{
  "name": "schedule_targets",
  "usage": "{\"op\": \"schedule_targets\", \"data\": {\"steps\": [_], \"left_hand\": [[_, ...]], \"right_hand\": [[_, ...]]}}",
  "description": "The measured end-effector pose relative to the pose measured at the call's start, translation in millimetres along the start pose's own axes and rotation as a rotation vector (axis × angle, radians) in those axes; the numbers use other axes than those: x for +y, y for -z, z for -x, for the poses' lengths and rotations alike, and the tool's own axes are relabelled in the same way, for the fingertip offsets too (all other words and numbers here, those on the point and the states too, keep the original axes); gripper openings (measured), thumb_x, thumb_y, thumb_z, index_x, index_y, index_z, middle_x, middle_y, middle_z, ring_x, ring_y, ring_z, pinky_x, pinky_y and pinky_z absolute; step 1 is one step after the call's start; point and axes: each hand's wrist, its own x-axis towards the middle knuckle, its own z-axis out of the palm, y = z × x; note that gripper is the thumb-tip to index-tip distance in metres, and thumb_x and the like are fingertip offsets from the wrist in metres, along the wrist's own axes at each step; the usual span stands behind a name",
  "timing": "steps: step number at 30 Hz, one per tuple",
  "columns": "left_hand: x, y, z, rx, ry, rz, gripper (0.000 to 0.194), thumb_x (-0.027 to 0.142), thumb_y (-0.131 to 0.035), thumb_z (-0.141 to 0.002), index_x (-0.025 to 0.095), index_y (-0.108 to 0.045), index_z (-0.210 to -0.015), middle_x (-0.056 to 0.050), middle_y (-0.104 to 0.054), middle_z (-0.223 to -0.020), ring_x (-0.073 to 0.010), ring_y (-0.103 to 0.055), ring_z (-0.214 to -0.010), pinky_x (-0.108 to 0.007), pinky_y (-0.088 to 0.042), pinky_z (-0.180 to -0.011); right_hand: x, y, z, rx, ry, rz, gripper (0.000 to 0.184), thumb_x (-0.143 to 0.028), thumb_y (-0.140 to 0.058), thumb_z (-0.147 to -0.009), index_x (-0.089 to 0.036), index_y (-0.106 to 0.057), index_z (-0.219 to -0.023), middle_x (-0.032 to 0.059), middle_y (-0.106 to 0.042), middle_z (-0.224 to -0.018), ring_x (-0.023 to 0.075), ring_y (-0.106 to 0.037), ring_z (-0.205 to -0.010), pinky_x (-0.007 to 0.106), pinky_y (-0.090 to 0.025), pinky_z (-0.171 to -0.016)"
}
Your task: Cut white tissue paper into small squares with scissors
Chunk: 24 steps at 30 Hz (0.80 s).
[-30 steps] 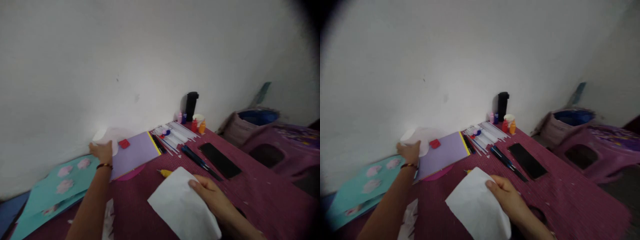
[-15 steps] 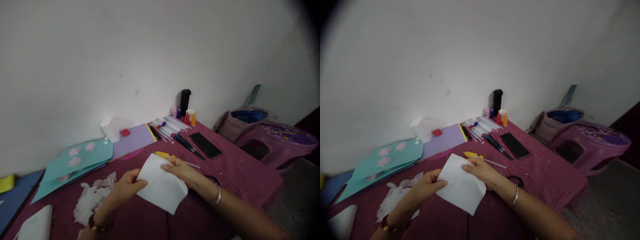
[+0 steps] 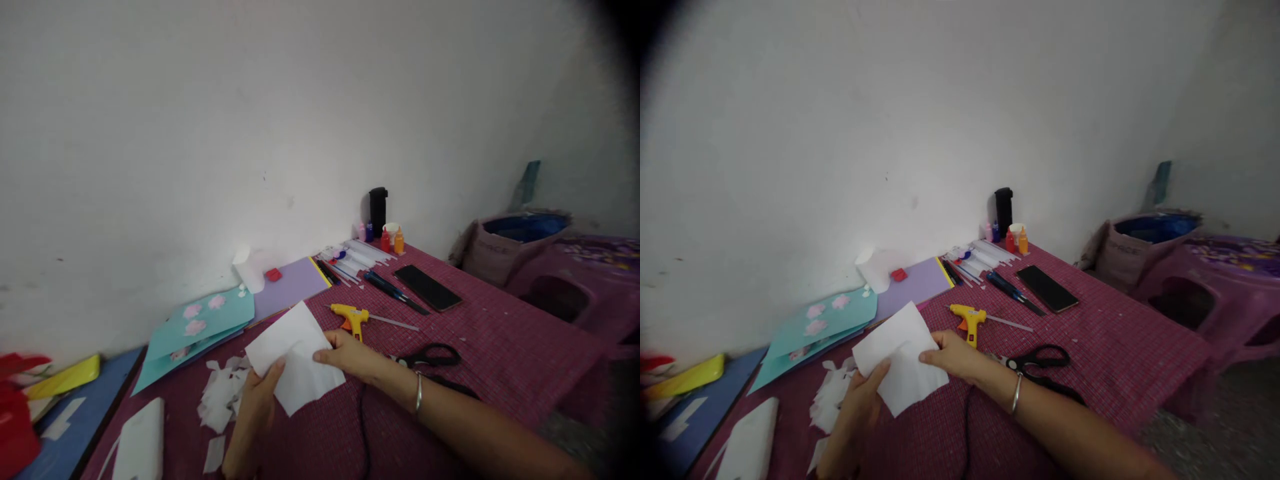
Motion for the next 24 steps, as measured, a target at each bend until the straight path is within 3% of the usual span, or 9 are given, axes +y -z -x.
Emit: {"op": "schedule_targets", "data": {"steps": [4,11,17,21,24], "left_hand": [[-9,8.6,-3,0.043,0.050,-0.057,0.038,0.034,-0.078,-0.065,0.016,-0.069,-0.097,-0.006,-0.076,-0.085,-0.0250,-0.071,-0.075,-0.036,-0.057,-0.072],[-21,16.2,2,-0.117,0.208,-0.112,0.037,0.032,-0.076,-0.069,0.014,-0.070,-0.100,-0.008,-0.076,-0.079,-0.0234,-0.069,-0.065,-0.033,-0.054,-0.059],[-15,19.5,1,-0.130,0.274,-0.114,0.034,0.030,-0.076,-0.065,0.013,-0.072,-0.095,-0.010,-0.075,-0.074,-0.0236,-0.066,-0.055,-0.034,-0.051,-0.050],[-5,23.3,0,-0.171,0.198,-0.088,0.039,0.029,-0.077,-0.063,0.012,-0.071,-0.098,-0.013,-0.075,-0.081,-0.0248,-0.067,-0.061,-0.036,-0.053,-0.056],[-3,20.5,-3,-0.059,0.061,-0.115,0.035,0.033,-0.074,-0.066,0.009,-0.071,-0.091,-0.015,-0.074,-0.082,-0.0289,-0.069,-0.072,-0.040,-0.055,-0.064]], "right_hand": [[8,7,1,-0.035,-0.005,0.035,0.036,-0.049,-0.074,-0.066,-0.015,-0.064,-0.076,-0.0023,-0.060,-0.069,0.0117,-0.051,-0.059,0.024,-0.040,-0.059],[11,19,5,0.015,-0.041,0.044,0.037,-0.050,-0.073,-0.067,-0.017,-0.066,-0.083,0.0003,-0.065,-0.075,0.0162,-0.058,-0.068,0.030,-0.045,-0.068],[17,23,2,0.086,-0.024,0.063,0.035,-0.048,-0.074,-0.064,-0.018,-0.068,-0.080,0.0004,-0.067,-0.071,0.0169,-0.059,-0.066,0.032,-0.046,-0.068],[20,24,0,0.121,-0.007,0.048,0.036,-0.047,-0.074,-0.063,-0.018,-0.069,-0.083,0.0011,-0.067,-0.070,0.0160,-0.057,-0.061,0.031,-0.046,-0.062],[23,25,-2,0.145,0.018,0.035,0.036,-0.046,-0.075,-0.062,-0.017,-0.068,-0.081,0.0008,-0.066,-0.069,0.0145,-0.055,-0.058,0.029,-0.044,-0.057]]}}
